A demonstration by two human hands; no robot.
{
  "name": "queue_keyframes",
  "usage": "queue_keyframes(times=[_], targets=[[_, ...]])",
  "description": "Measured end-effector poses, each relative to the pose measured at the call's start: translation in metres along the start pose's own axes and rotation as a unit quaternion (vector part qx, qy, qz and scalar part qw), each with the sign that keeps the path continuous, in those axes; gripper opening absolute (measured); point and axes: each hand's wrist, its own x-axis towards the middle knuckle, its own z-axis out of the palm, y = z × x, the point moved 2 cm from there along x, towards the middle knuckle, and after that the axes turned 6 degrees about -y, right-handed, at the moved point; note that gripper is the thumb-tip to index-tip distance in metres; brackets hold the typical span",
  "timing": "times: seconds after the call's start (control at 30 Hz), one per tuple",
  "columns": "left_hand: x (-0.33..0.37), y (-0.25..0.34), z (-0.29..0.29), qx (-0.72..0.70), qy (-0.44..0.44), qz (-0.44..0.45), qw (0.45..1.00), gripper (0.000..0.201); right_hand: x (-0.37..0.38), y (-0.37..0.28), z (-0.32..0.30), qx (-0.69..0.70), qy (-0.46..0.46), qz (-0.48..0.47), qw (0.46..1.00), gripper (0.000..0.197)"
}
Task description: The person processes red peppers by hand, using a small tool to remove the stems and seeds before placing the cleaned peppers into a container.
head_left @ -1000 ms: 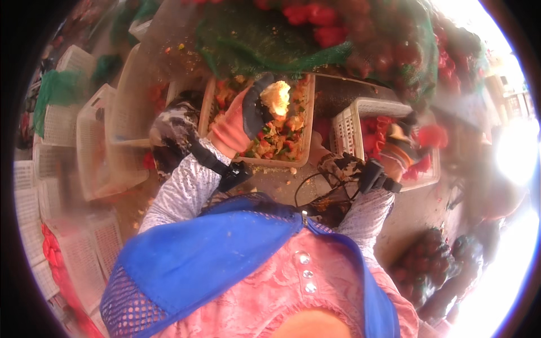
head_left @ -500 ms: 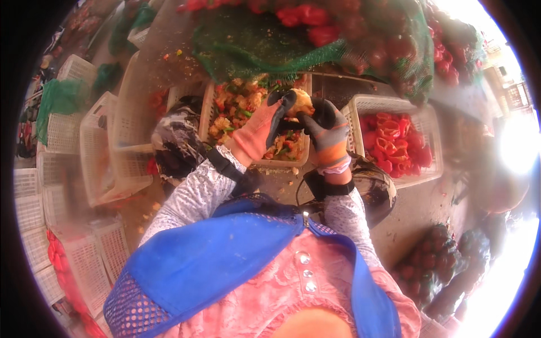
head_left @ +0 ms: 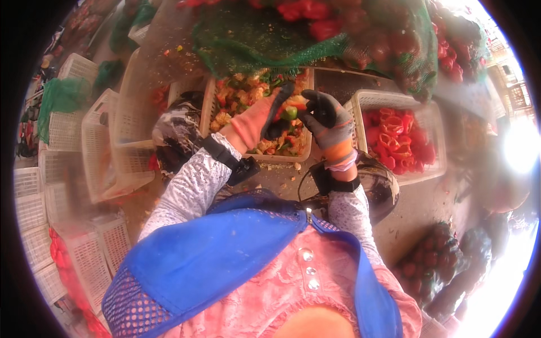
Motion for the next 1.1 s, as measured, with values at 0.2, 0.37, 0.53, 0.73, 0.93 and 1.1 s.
queue_keyframes(times=[0.2,0.37,0.53,0.73,0.93,1.1], targets=[[0.020,-0.041,-0.018,0.037,0.005,-0.058,0.998,0.053,-0.004,0.000,0.009,-0.241,-0.017,-0.091,0.966,0.024],[0.018,-0.054,-0.030,0.329,0.000,-0.047,0.943,0.049,-0.006,0.017,0.014,-0.035,-0.054,0.039,0.997,0.018],[0.005,-0.067,-0.034,0.541,0.039,0.131,0.829,0.037,-0.006,0.018,0.017,0.104,-0.037,0.205,0.972,0.009],[-0.002,-0.041,-0.048,0.383,0.045,0.031,0.922,0.038,-0.008,0.021,-0.013,-0.018,0.078,0.068,0.994,0.009],[0.005,0.007,-0.051,0.653,0.109,0.033,0.749,0.052,-0.024,-0.026,-0.132,-0.223,0.329,0.122,0.910,0.024],[0.119,0.091,-0.029,0.485,0.215,0.349,0.773,0.038,-0.041,-0.011,-0.172,-0.278,0.443,0.116,0.845,0.030]])
